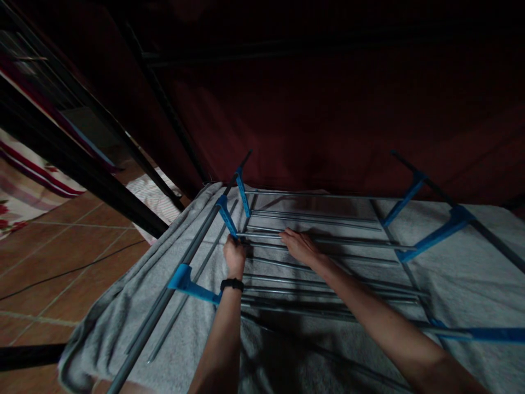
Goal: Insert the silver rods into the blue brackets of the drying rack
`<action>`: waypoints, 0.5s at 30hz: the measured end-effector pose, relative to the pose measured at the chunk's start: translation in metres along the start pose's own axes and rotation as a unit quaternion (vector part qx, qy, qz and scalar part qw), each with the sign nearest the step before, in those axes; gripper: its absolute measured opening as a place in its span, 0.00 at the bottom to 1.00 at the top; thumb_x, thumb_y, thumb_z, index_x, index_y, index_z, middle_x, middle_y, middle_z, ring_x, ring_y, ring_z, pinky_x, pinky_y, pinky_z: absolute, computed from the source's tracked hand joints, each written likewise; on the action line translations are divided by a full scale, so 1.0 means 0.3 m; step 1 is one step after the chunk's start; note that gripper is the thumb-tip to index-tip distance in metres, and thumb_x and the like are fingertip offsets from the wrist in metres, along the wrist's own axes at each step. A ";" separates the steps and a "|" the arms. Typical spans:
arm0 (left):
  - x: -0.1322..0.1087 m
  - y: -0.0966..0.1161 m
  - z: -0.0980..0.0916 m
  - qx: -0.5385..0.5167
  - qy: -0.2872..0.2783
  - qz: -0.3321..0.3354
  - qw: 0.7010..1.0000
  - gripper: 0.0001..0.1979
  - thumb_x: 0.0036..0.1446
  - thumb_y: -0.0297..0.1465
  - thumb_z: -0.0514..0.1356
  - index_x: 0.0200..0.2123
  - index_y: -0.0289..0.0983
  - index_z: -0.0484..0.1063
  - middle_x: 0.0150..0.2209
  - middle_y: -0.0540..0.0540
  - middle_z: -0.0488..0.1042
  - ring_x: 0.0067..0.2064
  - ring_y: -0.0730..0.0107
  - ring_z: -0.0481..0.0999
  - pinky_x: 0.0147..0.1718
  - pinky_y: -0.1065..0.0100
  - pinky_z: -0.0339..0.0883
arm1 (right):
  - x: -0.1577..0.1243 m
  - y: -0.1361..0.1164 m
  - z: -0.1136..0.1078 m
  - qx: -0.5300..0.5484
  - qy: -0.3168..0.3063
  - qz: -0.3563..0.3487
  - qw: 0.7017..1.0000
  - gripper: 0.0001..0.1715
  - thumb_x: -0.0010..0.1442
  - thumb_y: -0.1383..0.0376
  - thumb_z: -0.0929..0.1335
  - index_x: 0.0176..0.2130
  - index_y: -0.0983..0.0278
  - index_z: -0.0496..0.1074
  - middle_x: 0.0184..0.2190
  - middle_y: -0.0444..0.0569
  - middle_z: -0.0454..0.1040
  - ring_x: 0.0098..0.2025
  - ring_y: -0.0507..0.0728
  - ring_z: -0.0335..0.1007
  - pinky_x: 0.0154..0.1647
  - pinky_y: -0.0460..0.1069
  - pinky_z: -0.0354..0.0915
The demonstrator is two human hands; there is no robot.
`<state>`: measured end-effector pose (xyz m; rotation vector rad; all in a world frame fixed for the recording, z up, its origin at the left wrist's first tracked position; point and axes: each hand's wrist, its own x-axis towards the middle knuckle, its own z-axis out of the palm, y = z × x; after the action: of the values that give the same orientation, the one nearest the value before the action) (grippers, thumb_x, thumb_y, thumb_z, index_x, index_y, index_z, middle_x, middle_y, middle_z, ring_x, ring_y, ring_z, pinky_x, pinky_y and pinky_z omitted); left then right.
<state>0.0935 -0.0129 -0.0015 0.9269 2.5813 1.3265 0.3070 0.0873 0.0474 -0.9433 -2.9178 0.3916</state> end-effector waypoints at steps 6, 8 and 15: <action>-0.018 -0.003 0.014 0.026 0.003 0.006 1.000 0.09 0.53 0.18 0.54 0.32 0.39 0.62 0.26 0.48 0.68 0.29 0.67 0.69 0.31 0.68 0.57 | 0.003 0.009 0.005 0.002 0.008 -0.019 1.000 0.17 0.73 0.65 0.56 0.50 0.61 0.71 0.49 0.51 0.73 0.48 0.56 0.72 0.44 0.47 0.61; -0.026 -0.003 0.017 0.025 0.000 0.006 1.000 0.11 0.51 0.16 0.54 0.33 0.39 0.61 0.26 0.49 0.68 0.29 0.67 0.69 0.31 0.69 0.58 | 0.006 0.012 0.005 0.003 0.002 -0.015 1.000 0.17 0.72 0.65 0.57 0.49 0.61 0.71 0.48 0.51 0.74 0.47 0.56 0.72 0.43 0.47 0.61; -0.053 0.003 0.034 0.068 0.019 0.004 0.997 0.11 0.53 0.18 0.54 0.38 0.38 0.63 0.29 0.48 0.68 0.32 0.66 0.70 0.33 0.67 0.57 | 0.020 0.025 -0.012 0.033 -0.005 -0.005 0.999 0.16 0.71 0.64 0.59 0.46 0.60 0.74 0.46 0.49 0.76 0.46 0.56 0.73 0.43 0.47 0.61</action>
<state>0.1102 -0.0142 -0.0100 0.9421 2.7286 1.1922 0.3068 0.0976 0.0488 -0.9199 -2.8976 0.4908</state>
